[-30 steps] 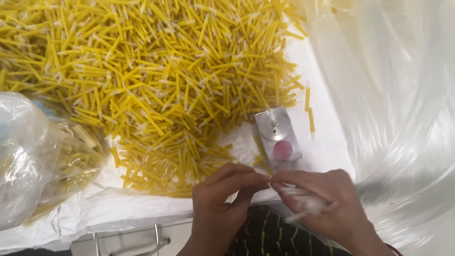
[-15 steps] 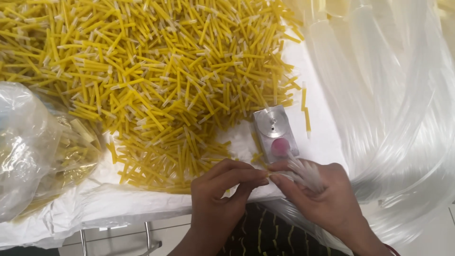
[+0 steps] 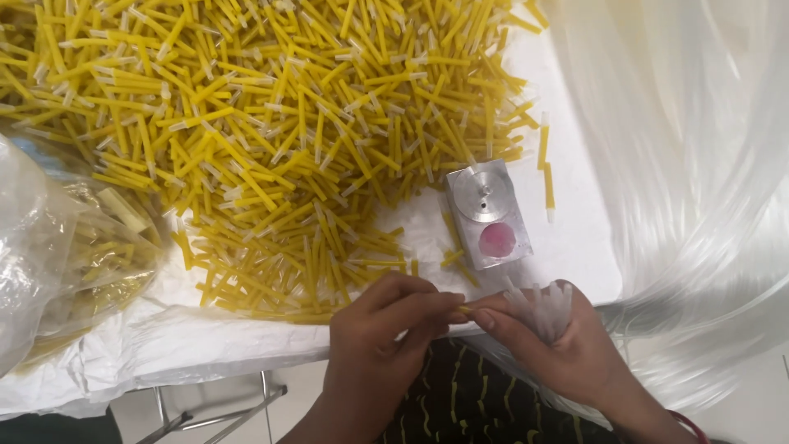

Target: The person repeatedly picks yellow plastic pipettes and clear plastic sleeves from a table, inserts each pipette into a sleeve, and places the assembled units back on the table. The person also gathers and repositions a bundle of clear sleeves during the process.

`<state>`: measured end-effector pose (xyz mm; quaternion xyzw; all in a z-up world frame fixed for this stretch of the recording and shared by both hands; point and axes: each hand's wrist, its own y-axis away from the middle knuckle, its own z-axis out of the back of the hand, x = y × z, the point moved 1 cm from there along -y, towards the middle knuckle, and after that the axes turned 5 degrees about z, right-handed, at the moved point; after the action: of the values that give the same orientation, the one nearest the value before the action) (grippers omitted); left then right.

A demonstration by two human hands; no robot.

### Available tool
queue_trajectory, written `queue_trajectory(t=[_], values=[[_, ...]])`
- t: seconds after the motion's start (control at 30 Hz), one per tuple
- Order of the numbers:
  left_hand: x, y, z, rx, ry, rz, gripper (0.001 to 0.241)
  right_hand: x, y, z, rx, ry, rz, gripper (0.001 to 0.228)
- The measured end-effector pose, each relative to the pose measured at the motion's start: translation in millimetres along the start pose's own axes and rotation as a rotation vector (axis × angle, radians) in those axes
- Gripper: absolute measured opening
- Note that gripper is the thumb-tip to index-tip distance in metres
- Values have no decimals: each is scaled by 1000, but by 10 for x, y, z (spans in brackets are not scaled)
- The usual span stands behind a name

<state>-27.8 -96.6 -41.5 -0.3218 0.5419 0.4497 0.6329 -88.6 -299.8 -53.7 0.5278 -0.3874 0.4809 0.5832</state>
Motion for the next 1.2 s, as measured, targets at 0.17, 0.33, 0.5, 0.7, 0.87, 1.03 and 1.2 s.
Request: queue_trajectory(t=[0.17,0.33,0.5,0.7,0.87,1.03,1.2], values=[[55,121,-98,-6,-177,-175,22,-77,63,-14,-40,187,-217,21],[74,206,49,31,-327,-176,20,-193,129,243,117,371,-175,23],[268,479,175,444,-523,-17,23,-282,214,444,74,299,9,23],[-184,334,-32,77,-14,-60,30,-1,93,51,518,516,-210,48],[-137,290,-68,100,15,74,14,-91,213,189,343,223,-173,35],[-81,251,-88,131,7,57,14,-54,175,164,186,45,61,25],[-13,170,89,121,-233,-215,20,1,115,249,177,400,74,21]])
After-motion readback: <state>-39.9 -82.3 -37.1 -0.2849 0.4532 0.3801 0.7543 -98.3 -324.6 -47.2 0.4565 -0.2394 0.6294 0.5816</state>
